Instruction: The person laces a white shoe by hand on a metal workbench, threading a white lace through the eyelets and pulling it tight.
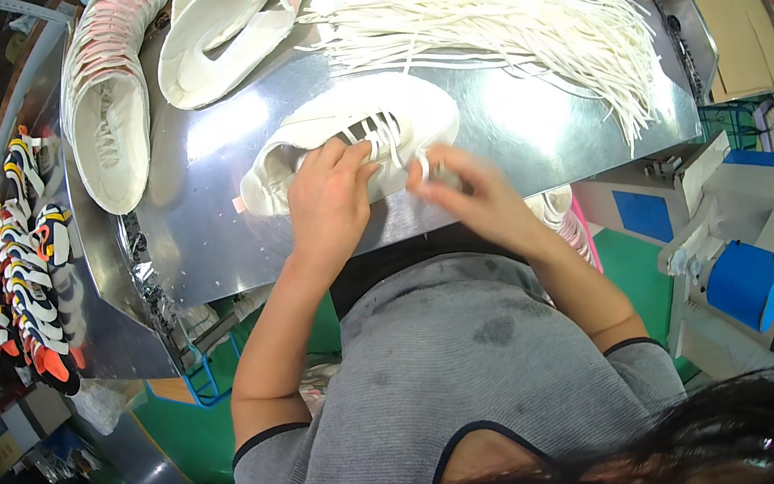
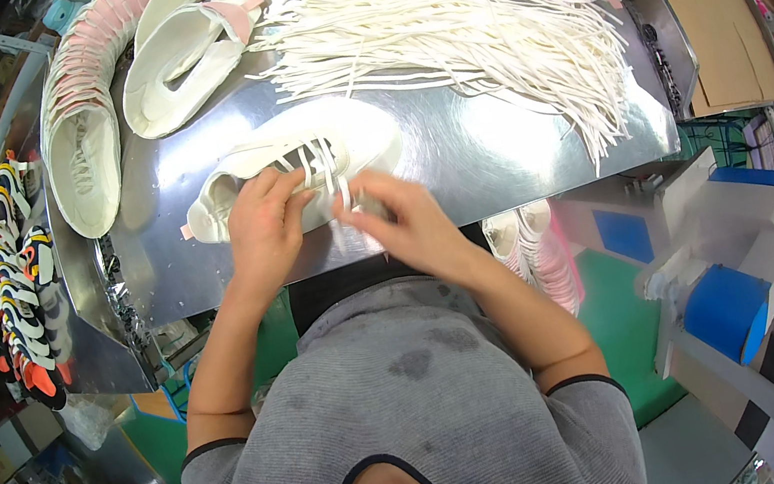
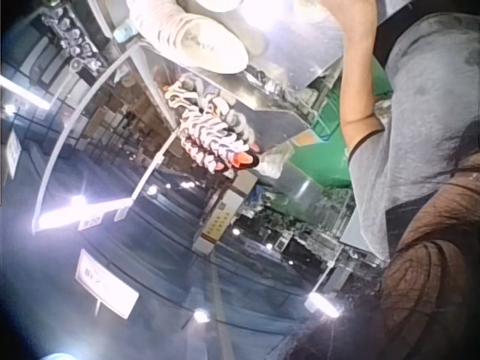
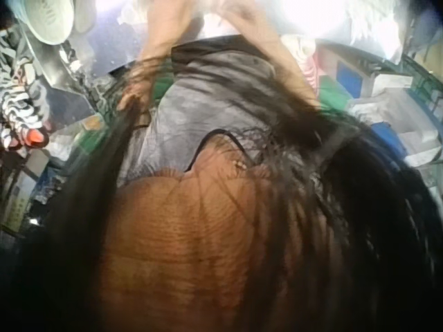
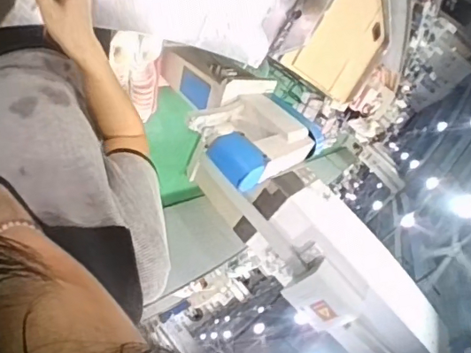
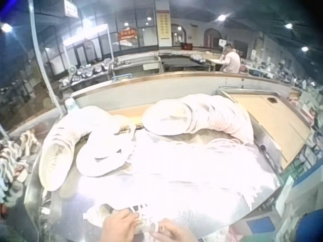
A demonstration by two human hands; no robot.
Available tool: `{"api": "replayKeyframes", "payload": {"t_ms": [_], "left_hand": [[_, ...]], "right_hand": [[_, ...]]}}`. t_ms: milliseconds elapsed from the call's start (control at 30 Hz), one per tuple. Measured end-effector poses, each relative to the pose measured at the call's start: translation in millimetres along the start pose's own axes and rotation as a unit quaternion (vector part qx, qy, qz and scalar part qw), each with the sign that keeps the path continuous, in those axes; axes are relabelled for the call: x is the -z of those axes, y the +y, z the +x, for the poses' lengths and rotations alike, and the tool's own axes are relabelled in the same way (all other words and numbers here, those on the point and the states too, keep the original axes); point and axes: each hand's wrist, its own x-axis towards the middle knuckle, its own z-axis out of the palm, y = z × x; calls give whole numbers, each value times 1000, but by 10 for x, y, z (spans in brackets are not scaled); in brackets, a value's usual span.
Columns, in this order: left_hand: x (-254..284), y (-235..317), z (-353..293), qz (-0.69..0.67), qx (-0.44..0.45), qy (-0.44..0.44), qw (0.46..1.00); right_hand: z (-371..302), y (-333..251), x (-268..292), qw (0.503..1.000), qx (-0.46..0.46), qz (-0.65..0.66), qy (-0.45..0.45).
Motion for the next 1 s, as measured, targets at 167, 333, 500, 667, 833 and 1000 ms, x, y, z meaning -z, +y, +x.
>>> {"api": "replayKeyframes", "payload": {"t_ms": [167,333,500,667,833,1000], "left_hand": [[93,27,82,-51,30,-47,997],[86,7,84,-87,22,-53,995],[-40,25,75,-26,43,11,999],[-34,4,87,-36,26,9,999],[66,-8,112,-81,18,-27,996],[40,18,112,-64,52,-47,996]], "right_hand": [[452,176,-85,982,123,-85,114],[537,198,-159,968,144,-109,176],[563,213,-193,965,154,-97,190],[433,261,-172,982,54,-30,181],[489,331,-191,977,96,-13,189],[474,345,-188,982,64,-15,177]]}}
